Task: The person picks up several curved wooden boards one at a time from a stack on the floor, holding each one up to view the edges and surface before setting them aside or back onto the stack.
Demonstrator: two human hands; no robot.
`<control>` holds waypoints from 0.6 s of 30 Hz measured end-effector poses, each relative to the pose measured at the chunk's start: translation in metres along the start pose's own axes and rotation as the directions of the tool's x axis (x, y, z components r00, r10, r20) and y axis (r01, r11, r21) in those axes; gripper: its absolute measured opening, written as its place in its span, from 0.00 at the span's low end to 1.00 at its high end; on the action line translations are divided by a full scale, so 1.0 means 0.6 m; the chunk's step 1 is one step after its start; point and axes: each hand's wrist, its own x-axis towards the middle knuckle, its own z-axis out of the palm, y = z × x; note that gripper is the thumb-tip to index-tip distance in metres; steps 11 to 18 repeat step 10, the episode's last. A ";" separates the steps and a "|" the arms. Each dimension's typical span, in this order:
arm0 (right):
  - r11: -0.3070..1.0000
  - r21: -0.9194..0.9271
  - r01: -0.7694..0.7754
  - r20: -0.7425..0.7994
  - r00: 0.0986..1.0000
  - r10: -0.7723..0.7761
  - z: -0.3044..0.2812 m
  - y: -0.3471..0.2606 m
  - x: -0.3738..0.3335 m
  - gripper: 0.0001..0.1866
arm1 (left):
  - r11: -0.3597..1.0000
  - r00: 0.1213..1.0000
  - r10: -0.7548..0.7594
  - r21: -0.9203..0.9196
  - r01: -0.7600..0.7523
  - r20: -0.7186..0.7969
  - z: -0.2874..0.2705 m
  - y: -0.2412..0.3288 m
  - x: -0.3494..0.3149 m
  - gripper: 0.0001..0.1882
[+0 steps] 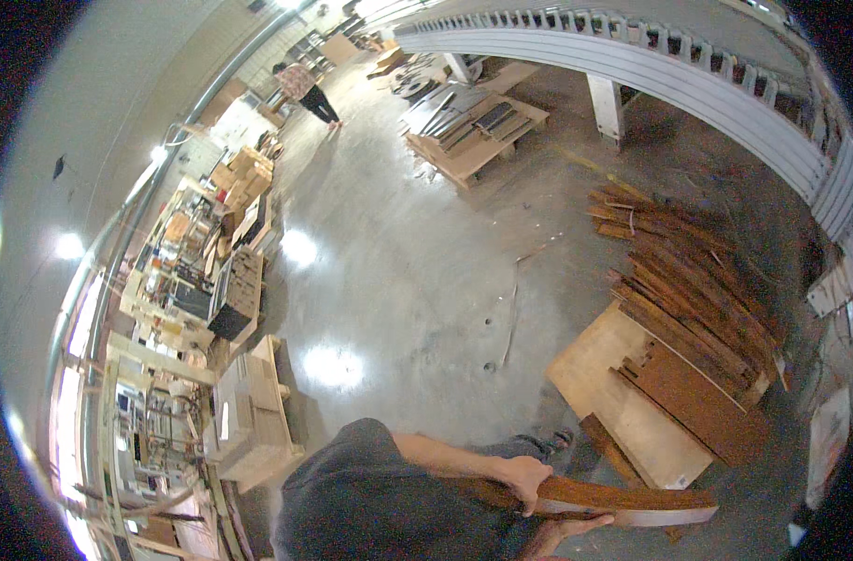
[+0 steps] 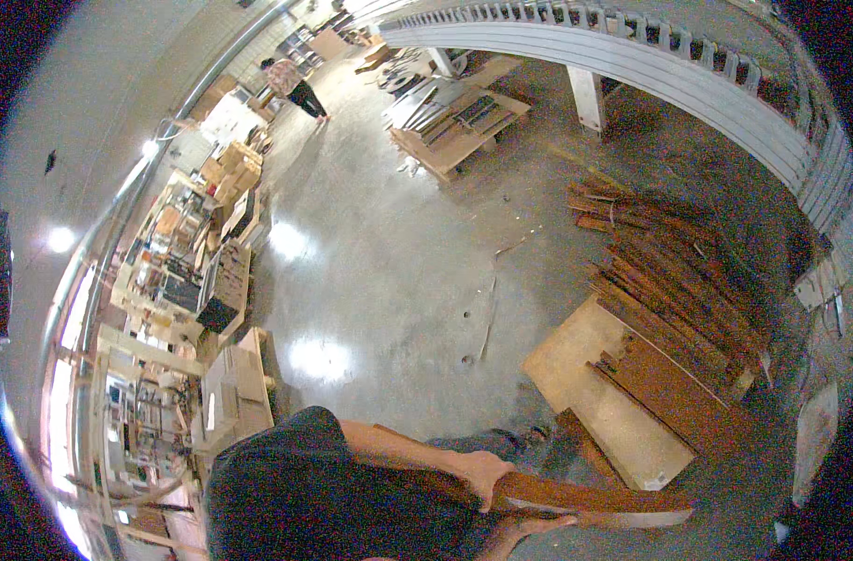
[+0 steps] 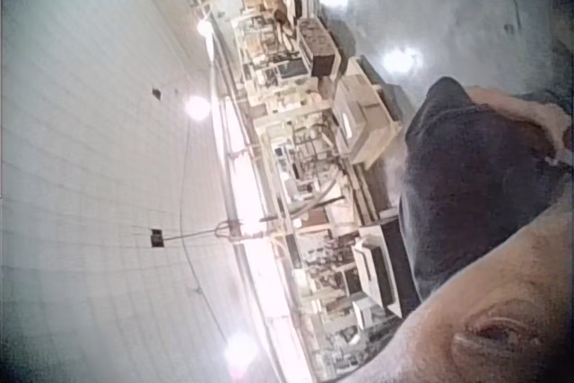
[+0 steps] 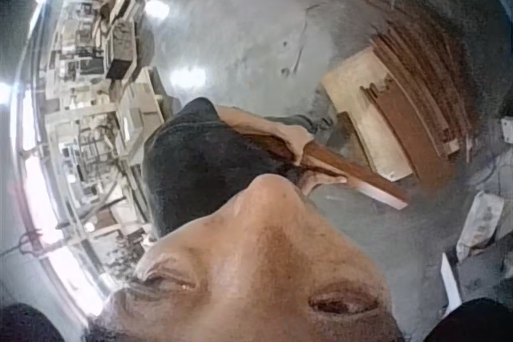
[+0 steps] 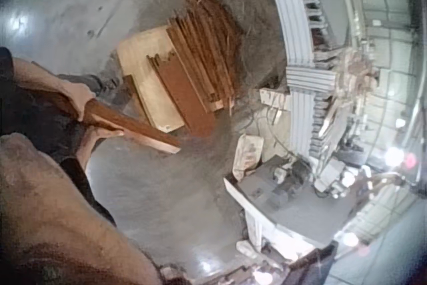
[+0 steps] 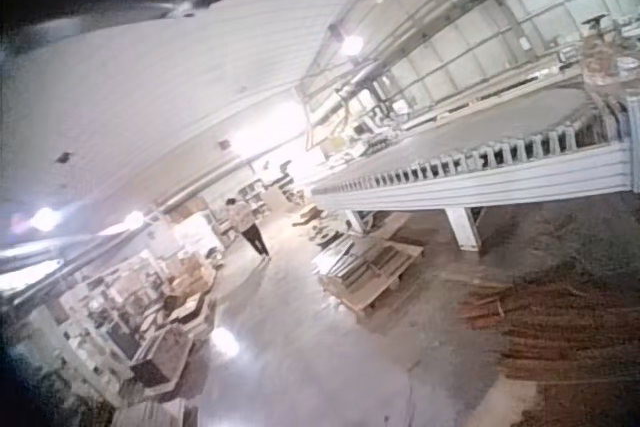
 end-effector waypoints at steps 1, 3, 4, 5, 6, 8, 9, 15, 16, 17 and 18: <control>1.000 -0.008 -0.016 0.022 1.000 0.016 -0.016 -0.016 0.002 0.50 | 1.000 1.000 -0.002 -0.015 0.001 -0.030 0.013 0.011 -0.004 0.50; 0.998 -0.036 -0.058 0.067 0.996 0.060 -0.051 -0.052 0.009 0.49 | 0.991 0.998 -0.015 -0.131 0.007 -0.058 0.039 0.047 -0.021 0.49; 0.994 -0.069 -0.082 0.082 0.993 0.087 -0.080 -0.067 0.020 0.49 | 0.981 0.997 -0.024 -0.192 0.010 -0.072 0.057 0.069 -0.028 0.49; 0.992 -0.094 -0.079 0.107 0.990 0.089 -0.121 -0.076 0.033 0.49 | 0.982 0.995 -0.038 -0.189 0.020 -0.088 0.082 0.082 -0.027 0.50; 0.992 -0.111 -0.060 0.140 0.987 0.075 -0.164 -0.082 0.061 0.49 | 0.985 0.993 -0.038 -0.174 0.019 -0.110 0.101 0.087 -0.013 0.50; 0.987 -0.139 -0.081 0.162 0.981 0.104 -0.184 -0.119 0.058 0.49 | 0.986 0.992 -0.068 -0.161 0.050 -0.108 0.135 0.112 -0.006 0.50; 0.983 -0.143 -0.113 0.154 0.979 0.135 -0.177 -0.140 0.039 0.48 | 0.985 0.992 -0.090 -0.154 0.076 -0.085 0.147 0.129 -0.010 0.50; 0.976 -0.155 -0.152 0.144 0.974 0.174 -0.127 -0.174 -0.015 0.48 | 0.982 0.991 -0.117 -0.155 0.107 -0.061 0.162 0.149 -0.019 0.51; 0.976 -0.155 -0.152 0.144 0.974 0.174 -0.127 -0.174 -0.015 0.48 | 0.982 0.991 -0.117 -0.155 0.107 -0.061 0.162 0.149 -0.019 0.51; 0.976 -0.155 -0.152 0.144 0.974 0.174 -0.127 -0.174 -0.015 0.48 | 0.982 0.991 -0.117 -0.155 0.107 -0.061 0.162 0.149 -0.019 0.51; 0.976 -0.155 -0.152 0.144 0.974 0.174 -0.127 -0.174 -0.015 0.48 | 0.982 0.991 -0.117 -0.155 0.107 -0.061 0.162 0.149 -0.019 0.51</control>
